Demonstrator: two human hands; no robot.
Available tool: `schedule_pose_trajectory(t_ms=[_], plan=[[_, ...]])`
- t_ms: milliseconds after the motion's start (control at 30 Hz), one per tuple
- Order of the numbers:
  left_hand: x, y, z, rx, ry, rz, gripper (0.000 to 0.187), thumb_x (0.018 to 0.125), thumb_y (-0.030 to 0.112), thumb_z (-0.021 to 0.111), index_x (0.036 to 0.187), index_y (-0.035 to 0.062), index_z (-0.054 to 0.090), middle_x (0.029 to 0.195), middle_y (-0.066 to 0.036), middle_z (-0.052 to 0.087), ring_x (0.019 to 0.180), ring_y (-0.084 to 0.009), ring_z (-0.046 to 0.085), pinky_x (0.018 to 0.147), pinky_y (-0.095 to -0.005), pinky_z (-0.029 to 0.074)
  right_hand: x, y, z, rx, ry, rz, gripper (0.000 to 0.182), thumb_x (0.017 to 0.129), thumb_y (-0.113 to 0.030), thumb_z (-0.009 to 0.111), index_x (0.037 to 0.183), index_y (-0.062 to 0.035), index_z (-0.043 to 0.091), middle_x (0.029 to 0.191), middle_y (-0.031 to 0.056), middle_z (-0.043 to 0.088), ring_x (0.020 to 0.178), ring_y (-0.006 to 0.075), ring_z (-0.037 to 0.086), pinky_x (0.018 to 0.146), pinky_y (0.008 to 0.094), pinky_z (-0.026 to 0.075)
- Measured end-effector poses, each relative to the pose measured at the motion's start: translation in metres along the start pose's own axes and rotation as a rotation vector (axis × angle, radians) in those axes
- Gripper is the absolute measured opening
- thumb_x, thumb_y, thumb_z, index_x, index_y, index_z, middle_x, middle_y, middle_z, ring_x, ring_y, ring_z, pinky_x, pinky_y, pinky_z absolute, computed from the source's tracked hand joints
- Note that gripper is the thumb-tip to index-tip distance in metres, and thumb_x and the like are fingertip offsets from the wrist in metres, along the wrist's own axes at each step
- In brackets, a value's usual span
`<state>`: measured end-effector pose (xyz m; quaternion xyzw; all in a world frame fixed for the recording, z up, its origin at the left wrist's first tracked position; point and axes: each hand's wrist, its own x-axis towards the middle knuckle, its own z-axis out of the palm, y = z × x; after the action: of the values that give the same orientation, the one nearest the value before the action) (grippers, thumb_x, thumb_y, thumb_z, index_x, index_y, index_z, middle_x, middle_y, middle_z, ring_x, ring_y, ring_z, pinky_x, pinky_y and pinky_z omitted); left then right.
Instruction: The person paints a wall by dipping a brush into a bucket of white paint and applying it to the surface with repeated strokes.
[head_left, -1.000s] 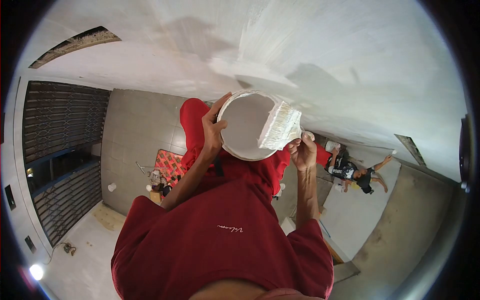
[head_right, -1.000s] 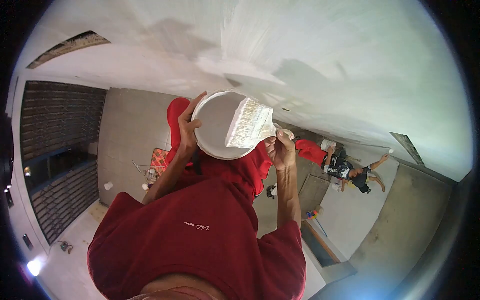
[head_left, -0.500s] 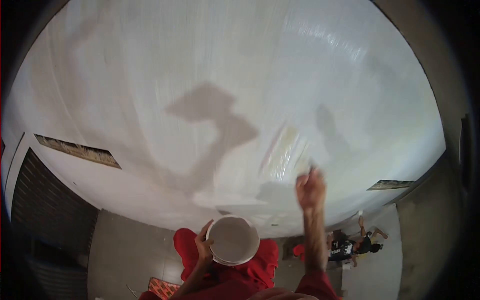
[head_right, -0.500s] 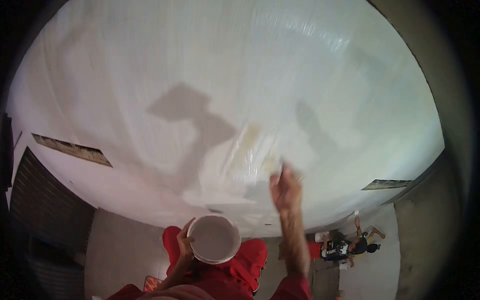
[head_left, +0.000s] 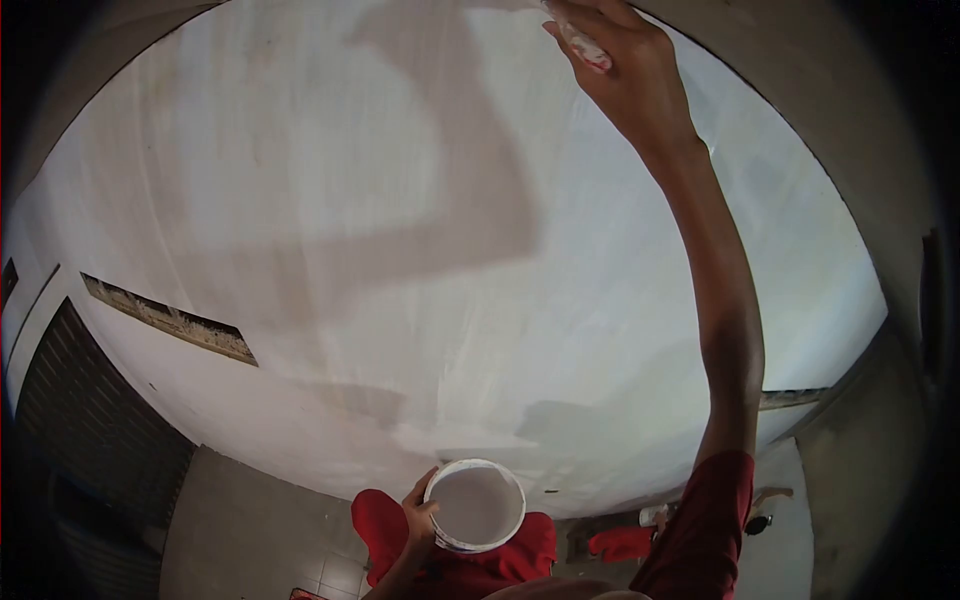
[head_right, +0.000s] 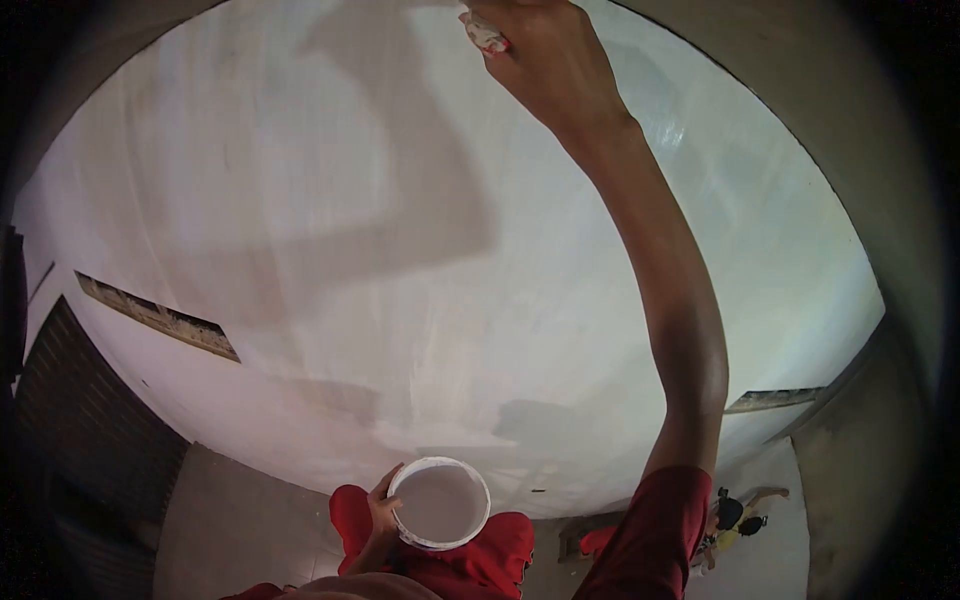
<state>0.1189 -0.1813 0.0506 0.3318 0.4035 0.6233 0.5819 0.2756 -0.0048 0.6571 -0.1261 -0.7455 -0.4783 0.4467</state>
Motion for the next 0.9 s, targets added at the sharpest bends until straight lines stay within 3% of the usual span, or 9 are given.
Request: schedule_pose_trajectory(t_ms=[100,200,300,433,500,633,767,900], plan=[[0.003,-0.011,-0.007,-0.053,-0.026,0.029,0.073,0.06,0.003,0.048,0.133,-0.0078,0.055,0.122,-0.016,0.064,0.112,-0.0248,0.061,0.101,-0.0322,0.044,0.013,-0.002,0.005,-0.415,-0.164,-0.115,0.018,0.087,-0.006,0.067,0.105,-0.0042,0.072,0.102,0.01,0.068,0.103,0.0229,0.063,0.08,0.0311,0.055],[0.005,-0.026,-0.012,-0.104,-0.007,0.005,0.073,0.061,0.004,0.048,0.133,-0.0077,0.055,0.122,-0.016,0.064,0.112,-0.025,0.061,0.101,-0.033,0.044,0.003,0.004,0.019,-0.336,-0.187,-0.145,0.022,0.074,-0.01,0.074,0.095,-0.0034,0.07,0.092,0.0079,0.068,0.087,0.0211,0.065,0.073,0.0328,0.056],[0.003,-0.024,-0.007,-0.109,0.007,0.048,0.072,0.061,0.004,0.048,0.132,-0.0079,0.056,0.123,-0.016,0.064,0.113,-0.0251,0.061,0.101,-0.0337,0.045,-0.023,-0.013,0.019,-0.213,-0.259,-0.073,0.032,0.067,-0.009,0.074,0.098,-0.0037,0.069,0.088,0.0091,0.065,0.087,0.0256,0.065,0.077,0.0345,0.057],[-0.001,-0.021,-0.006,-0.148,-0.007,0.024,0.073,0.06,0.002,0.048,0.132,-0.0082,0.055,0.123,-0.016,0.064,0.113,-0.0253,0.061,0.102,-0.0339,0.045,-0.1,-0.066,0.021,-0.143,-0.458,-0.23,0.037,0.069,-0.01,0.071,0.104,-0.0002,0.065,0.099,0.0119,0.063,0.097,0.0254,0.063,0.08,0.0343,0.057],[0.003,-0.02,-0.007,-0.119,-0.028,0.038,0.073,0.06,0.002,0.048,0.132,-0.0087,0.055,0.123,-0.016,0.063,0.113,-0.0255,0.061,0.102,-0.0339,0.045,-0.114,-0.091,0.015,-0.119,-0.59,-0.181,0.036,0.068,-0.01,0.072,0.102,0.0012,0.063,0.102,0.0134,0.062,0.101,0.0263,0.061,0.082,0.0347,0.057],[0.005,-0.023,-0.011,-0.118,-0.03,0.043,0.073,0.061,0.002,0.048,0.132,-0.0095,0.054,0.124,-0.017,0.063,0.114,-0.0258,0.061,0.103,-0.0343,0.045,-0.048,-0.069,-0.007,-0.07,-0.303,-0.167,0.032,0.068,-0.01,0.072,0.097,0.0001,0.063,0.095,0.0123,0.062,0.093,0.0252,0.063,0.074,0.0329,0.058],[0.002,-0.014,-0.007,-0.109,-0.021,0.033,0.073,0.061,0.001,0.048,0.132,-0.01,0.054,0.124,-0.018,0.063,0.114,-0.026,0.061,0.103,-0.0346,0.044,0.003,-0.015,-0.003,-0.294,-0.124,-0.176,0.027,0.067,-0.006,0.072,0.093,-0.0039,0.066,0.09,0.0089,0.062,0.09,0.0227,0.064,0.071,0.0336,0.057],[0.001,-0.015,-0.002,-0.207,-0.001,0.046,0.072,0.061,0.001,0.047,0.132,-0.0101,0.054,0.124,-0.018,0.063,0.114,-0.0266,0.061,0.104,-0.0356,0.044,0.012,-0.001,0.003,-0.406,-0.172,-0.214,0.02,0.07,-0.004,0.073,0.089,-0.0037,0.066,0.088,0.0073,0.062,0.087,0.0196,0.064,0.071,0.0302,0.059]])
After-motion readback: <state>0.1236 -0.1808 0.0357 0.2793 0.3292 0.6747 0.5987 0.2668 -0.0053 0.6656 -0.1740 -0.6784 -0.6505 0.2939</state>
